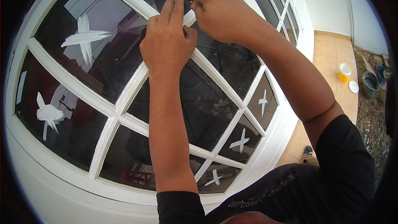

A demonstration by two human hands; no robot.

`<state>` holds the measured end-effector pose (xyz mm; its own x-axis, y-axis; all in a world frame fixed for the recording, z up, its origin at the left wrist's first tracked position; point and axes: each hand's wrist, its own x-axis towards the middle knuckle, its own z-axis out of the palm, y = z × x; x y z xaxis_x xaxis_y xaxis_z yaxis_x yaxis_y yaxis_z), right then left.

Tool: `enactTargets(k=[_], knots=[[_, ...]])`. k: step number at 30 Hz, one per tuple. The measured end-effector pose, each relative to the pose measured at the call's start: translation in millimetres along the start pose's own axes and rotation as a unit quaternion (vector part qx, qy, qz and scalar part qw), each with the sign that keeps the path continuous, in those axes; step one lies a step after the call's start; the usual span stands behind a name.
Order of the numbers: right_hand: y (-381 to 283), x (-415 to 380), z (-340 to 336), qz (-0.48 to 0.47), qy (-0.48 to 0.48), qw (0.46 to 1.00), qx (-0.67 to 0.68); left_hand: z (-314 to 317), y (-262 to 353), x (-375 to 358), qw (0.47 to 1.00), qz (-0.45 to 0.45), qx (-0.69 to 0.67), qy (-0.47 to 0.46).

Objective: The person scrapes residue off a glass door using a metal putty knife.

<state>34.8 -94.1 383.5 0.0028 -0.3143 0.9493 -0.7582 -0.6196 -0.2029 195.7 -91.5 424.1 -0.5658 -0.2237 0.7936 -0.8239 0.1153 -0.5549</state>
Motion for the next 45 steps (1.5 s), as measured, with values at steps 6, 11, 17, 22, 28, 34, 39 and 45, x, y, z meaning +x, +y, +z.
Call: enactTargets(k=[6,11,17,22,28,34,39,45], knots=[[0,1,-2,0.033,0.006,0.999,0.033,0,1,0,1.0,0.013,0.006,0.007],[-2,-7,1,0.014,0.024,0.999,0.022,1,-1,-1,1.0,0.012,0.008,0.004],[4,-1,0,0.024,0.001,0.999,0.021,2,-2,-1,1.0,0.012,0.006,0.002],[10,5,5,0.084,0.005,0.996,0.024,0,-1,0,1.0,0.011,0.014,0.0],[4,-12,3,0.051,-0.009,0.998,0.046,2,-2,-1,0.999,0.028,-0.003,0.042],[-15,0,-4,0.056,-0.046,0.994,0.084,5,-3,0,0.993,0.031,-0.033,0.107],[-23,7,-2,0.076,-0.058,0.99,0.107,1,-2,0,0.995,0.019,-0.025,0.099],[-26,5,-6,0.076,-0.061,0.989,0.111,0,-3,0,0.996,0.003,-0.005,0.094]])
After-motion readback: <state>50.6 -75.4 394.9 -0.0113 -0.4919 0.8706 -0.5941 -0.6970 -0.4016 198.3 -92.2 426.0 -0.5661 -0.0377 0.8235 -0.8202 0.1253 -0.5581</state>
